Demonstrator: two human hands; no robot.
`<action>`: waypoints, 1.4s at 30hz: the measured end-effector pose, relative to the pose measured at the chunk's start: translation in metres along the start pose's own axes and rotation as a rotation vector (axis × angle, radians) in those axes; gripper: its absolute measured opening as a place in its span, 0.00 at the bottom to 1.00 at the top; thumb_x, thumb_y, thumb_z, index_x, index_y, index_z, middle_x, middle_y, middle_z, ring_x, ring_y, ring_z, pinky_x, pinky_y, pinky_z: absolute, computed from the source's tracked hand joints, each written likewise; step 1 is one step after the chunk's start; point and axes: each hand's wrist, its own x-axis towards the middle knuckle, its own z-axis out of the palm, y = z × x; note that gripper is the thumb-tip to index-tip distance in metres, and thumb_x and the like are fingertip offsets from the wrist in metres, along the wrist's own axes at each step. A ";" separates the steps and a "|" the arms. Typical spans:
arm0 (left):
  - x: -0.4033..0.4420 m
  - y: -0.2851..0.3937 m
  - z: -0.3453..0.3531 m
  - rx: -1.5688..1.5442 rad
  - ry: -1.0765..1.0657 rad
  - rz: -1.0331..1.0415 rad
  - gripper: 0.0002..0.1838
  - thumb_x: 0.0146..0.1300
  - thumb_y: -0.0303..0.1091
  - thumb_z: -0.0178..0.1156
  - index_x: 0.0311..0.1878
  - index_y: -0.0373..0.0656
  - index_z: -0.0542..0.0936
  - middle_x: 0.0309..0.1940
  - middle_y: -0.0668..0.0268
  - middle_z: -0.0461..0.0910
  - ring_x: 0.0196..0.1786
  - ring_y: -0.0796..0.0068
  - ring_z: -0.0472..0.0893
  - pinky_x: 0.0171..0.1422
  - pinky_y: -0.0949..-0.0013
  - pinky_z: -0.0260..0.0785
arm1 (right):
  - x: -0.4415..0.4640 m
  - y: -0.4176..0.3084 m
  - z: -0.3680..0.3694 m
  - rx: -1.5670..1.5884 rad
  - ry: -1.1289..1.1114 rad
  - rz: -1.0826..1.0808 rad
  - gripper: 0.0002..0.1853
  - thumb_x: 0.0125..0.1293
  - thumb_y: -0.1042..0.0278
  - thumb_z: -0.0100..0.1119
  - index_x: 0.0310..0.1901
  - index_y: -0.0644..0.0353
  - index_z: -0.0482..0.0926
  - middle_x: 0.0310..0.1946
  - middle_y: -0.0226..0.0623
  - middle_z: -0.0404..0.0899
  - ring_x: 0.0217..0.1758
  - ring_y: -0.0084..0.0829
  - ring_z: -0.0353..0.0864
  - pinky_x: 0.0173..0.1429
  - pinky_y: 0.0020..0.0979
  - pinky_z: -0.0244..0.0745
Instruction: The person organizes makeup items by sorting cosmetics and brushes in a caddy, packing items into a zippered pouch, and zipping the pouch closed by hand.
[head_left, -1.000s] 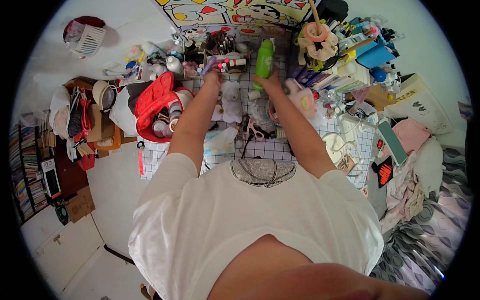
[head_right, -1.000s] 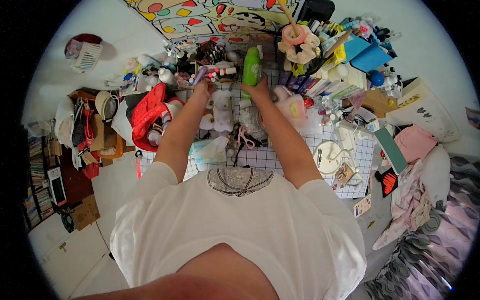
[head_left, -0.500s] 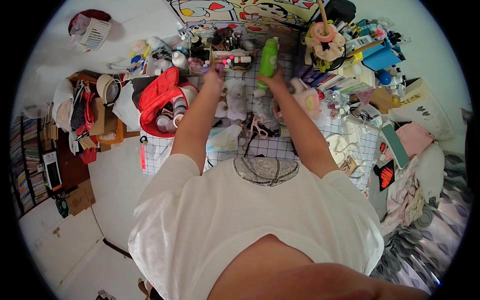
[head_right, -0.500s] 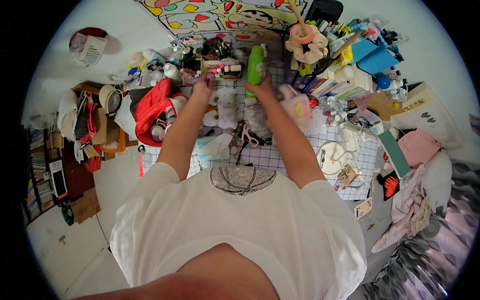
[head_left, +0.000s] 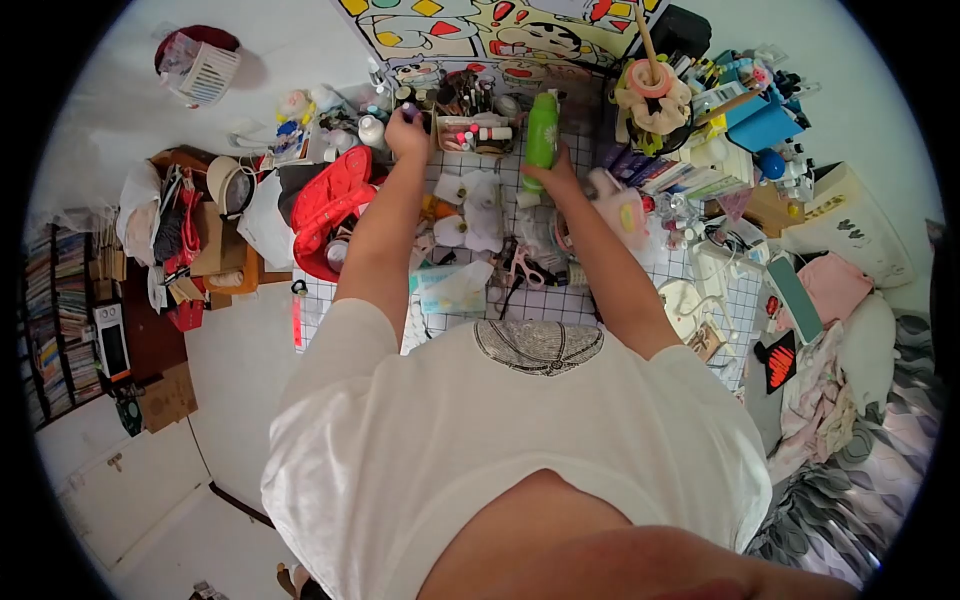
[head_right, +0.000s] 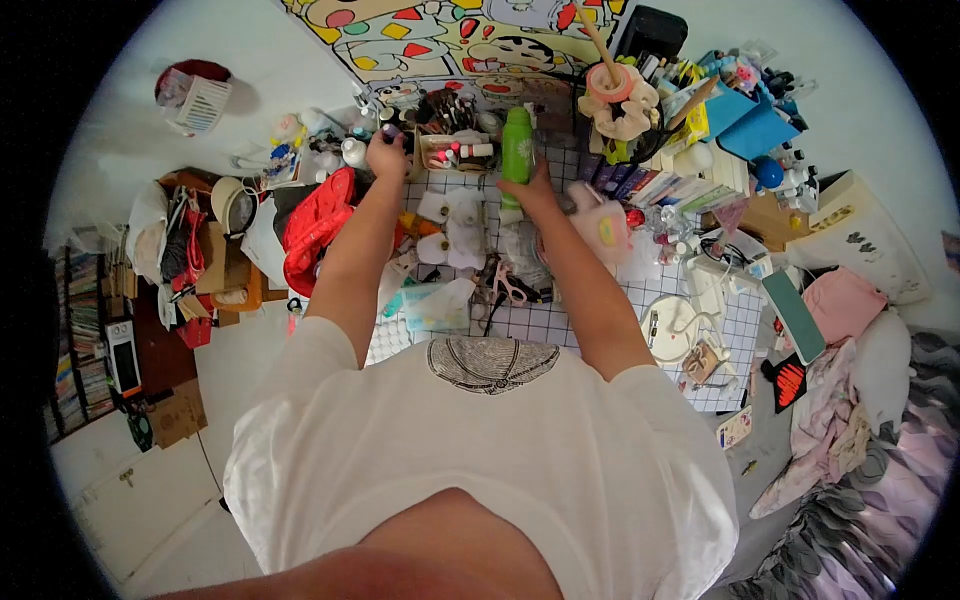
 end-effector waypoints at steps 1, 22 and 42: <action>0.005 -0.007 0.007 -0.007 0.005 0.040 0.14 0.47 0.28 0.64 0.40 0.39 0.78 0.34 0.56 0.80 0.37 0.59 0.79 0.42 0.64 0.70 | 0.002 0.002 0.000 0.003 -0.007 -0.014 0.56 0.37 0.62 0.72 0.64 0.65 0.42 0.57 0.52 0.59 0.57 0.42 0.65 0.57 0.34 0.65; -0.112 0.070 0.001 -0.813 -0.917 -0.402 0.25 0.59 0.39 0.56 0.57 0.39 0.64 0.45 0.61 0.73 0.46 0.71 0.73 0.46 0.70 0.66 | -0.017 0.001 -0.001 0.176 -0.266 0.003 0.37 0.46 0.64 0.62 0.58 0.63 0.57 0.48 0.42 0.68 0.51 0.34 0.69 0.52 0.32 0.66; -0.122 0.061 0.086 -0.468 -0.846 0.073 0.21 0.56 0.27 0.58 0.53 0.38 0.68 0.49 0.60 0.72 0.51 0.66 0.71 0.54 0.67 0.61 | 0.036 0.019 -0.014 -0.216 0.478 -0.027 0.35 0.44 0.67 0.65 0.55 0.63 0.62 0.51 0.53 0.67 0.57 0.48 0.65 0.59 0.40 0.62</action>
